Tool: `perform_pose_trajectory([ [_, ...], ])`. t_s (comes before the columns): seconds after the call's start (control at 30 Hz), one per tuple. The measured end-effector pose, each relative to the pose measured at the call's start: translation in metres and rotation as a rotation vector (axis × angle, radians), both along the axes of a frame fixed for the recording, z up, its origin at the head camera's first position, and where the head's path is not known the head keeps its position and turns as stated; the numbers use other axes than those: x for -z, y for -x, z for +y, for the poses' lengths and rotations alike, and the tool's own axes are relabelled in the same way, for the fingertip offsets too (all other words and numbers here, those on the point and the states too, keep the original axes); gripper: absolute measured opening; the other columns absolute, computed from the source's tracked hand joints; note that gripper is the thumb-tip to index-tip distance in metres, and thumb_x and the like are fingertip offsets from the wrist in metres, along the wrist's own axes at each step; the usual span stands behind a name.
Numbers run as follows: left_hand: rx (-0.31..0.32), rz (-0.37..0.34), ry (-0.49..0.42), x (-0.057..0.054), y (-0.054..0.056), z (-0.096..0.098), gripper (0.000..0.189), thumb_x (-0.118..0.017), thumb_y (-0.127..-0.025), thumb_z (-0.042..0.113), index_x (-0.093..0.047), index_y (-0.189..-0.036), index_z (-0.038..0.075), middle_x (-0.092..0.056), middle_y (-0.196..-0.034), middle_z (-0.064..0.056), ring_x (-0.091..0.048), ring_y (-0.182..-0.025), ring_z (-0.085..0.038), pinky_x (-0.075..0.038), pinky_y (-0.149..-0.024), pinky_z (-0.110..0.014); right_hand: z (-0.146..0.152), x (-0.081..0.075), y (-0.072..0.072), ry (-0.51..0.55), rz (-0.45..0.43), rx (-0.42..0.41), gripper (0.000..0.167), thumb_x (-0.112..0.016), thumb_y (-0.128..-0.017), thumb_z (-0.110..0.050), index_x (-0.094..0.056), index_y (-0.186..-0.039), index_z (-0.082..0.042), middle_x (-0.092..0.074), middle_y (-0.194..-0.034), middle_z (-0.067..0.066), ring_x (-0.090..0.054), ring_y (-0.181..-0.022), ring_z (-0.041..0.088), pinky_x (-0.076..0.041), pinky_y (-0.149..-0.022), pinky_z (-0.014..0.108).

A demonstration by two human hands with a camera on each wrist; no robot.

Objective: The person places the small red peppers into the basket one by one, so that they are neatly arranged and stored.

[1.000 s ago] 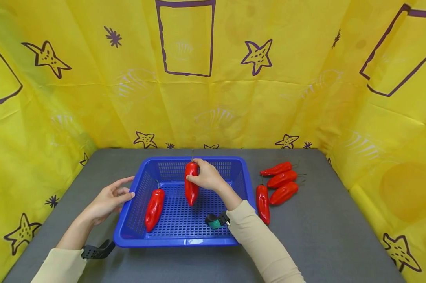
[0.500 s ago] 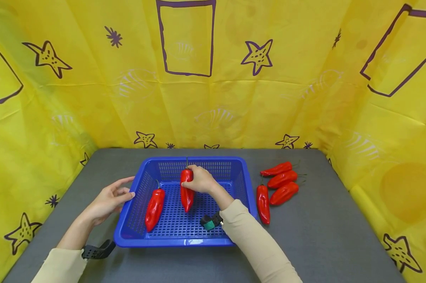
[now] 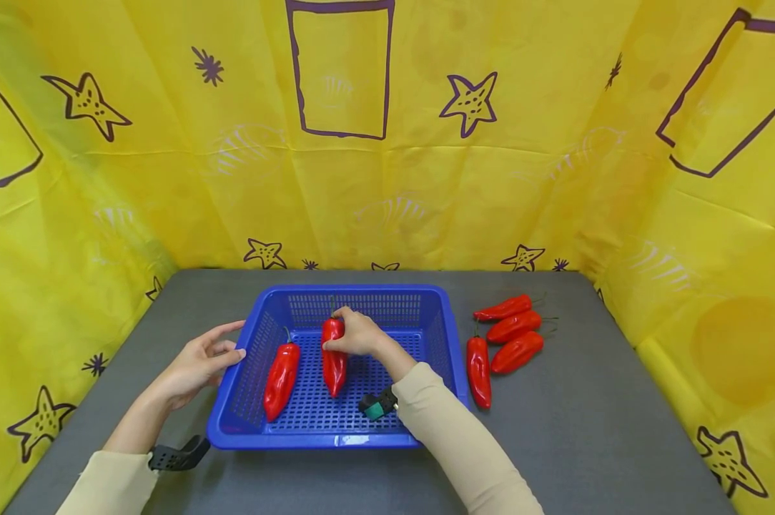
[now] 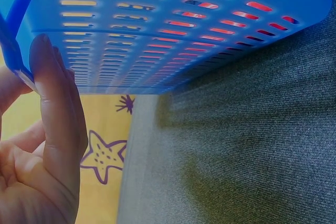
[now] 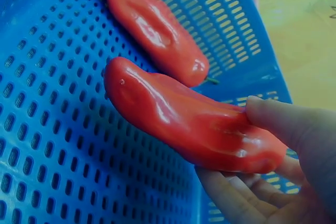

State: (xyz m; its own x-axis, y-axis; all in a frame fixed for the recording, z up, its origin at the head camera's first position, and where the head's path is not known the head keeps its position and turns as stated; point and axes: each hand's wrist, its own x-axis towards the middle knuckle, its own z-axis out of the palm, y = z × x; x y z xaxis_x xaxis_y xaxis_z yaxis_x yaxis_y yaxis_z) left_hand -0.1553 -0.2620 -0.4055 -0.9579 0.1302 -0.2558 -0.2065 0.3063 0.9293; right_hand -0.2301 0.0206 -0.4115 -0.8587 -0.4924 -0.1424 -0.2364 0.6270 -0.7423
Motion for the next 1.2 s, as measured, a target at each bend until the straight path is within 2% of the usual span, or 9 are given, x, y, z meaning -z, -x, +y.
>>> perform_pose_trajectory([
  [0.1,-0.004,-0.003,-0.003,-0.001,0.0,0.0,0.069,-0.065,-0.086,0.022,-0.026,-0.143,0.013,-0.059,-0.102,-0.02,-0.067,-0.079,-0.028,-0.056,-0.068,-0.046,-0.003,0.003,0.0,0.019,-0.052,0.004,0.06,-0.073,-0.078,-0.019,-0.044,-0.127,-0.002,-0.059,-0.107,0.016,-0.062,-0.073,0.017,-0.053,-0.057,0.024],
  [0.37,-0.005,-0.011,-0.004,0.0,0.0,0.0,0.07,-0.065,-0.086,0.022,-0.026,-0.143,0.013,-0.059,-0.103,-0.02,-0.067,-0.08,-0.028,-0.056,-0.068,-0.046,-0.012,0.007,-0.002,0.031,-0.136,0.002,0.059,-0.073,-0.078,-0.017,-0.043,-0.126,-0.002,-0.059,-0.106,0.017,-0.062,-0.073,0.017,-0.056,-0.06,0.028],
  [0.6,-0.006,-0.01,-0.012,0.001,0.001,0.0,0.071,-0.066,-0.085,0.024,-0.027,-0.142,0.013,-0.059,-0.101,-0.02,-0.067,-0.079,-0.029,-0.056,-0.067,-0.045,-0.02,0.009,-0.003,0.01,-0.148,0.003,0.06,-0.073,-0.078,-0.018,-0.042,-0.127,-0.003,-0.058,-0.106,0.016,-0.062,-0.077,0.018,-0.056,-0.062,0.03],
  [0.83,-0.001,-0.003,-0.008,-0.001,0.001,0.0,0.07,-0.066,-0.086,0.023,-0.026,-0.143,0.013,-0.059,-0.101,-0.02,-0.067,-0.079,-0.029,-0.056,-0.068,-0.046,-0.026,0.013,-0.002,0.006,-0.169,0.013,0.059,-0.073,-0.078,-0.017,-0.042,-0.126,-0.003,-0.058,-0.104,0.017,-0.063,-0.071,0.018,-0.057,-0.061,0.034],
  [0.97,0.012,0.004,-0.015,-0.002,0.0,-0.001,0.07,-0.065,-0.086,0.022,-0.025,-0.143,0.011,-0.058,-0.101,-0.021,-0.067,-0.078,-0.029,-0.056,-0.067,-0.045,-0.029,0.014,-0.003,0.001,-0.184,0.018,0.059,-0.073,-0.078,-0.017,-0.042,-0.126,-0.003,-0.058,-0.104,0.017,-0.063,-0.072,0.019,-0.057,-0.06,0.033],
  [1.2,-0.013,-0.015,-0.011,0.0,0.001,0.0,0.07,-0.067,-0.085,0.023,-0.028,-0.142,0.014,-0.059,-0.1,-0.019,-0.067,-0.078,-0.029,-0.056,-0.068,-0.046,-0.032,0.016,-0.004,-0.046,-0.188,0.01,0.058,-0.073,-0.078,-0.02,-0.043,-0.126,-0.005,-0.058,-0.104,0.014,-0.063,-0.072,0.018,-0.056,-0.06,0.03],
])
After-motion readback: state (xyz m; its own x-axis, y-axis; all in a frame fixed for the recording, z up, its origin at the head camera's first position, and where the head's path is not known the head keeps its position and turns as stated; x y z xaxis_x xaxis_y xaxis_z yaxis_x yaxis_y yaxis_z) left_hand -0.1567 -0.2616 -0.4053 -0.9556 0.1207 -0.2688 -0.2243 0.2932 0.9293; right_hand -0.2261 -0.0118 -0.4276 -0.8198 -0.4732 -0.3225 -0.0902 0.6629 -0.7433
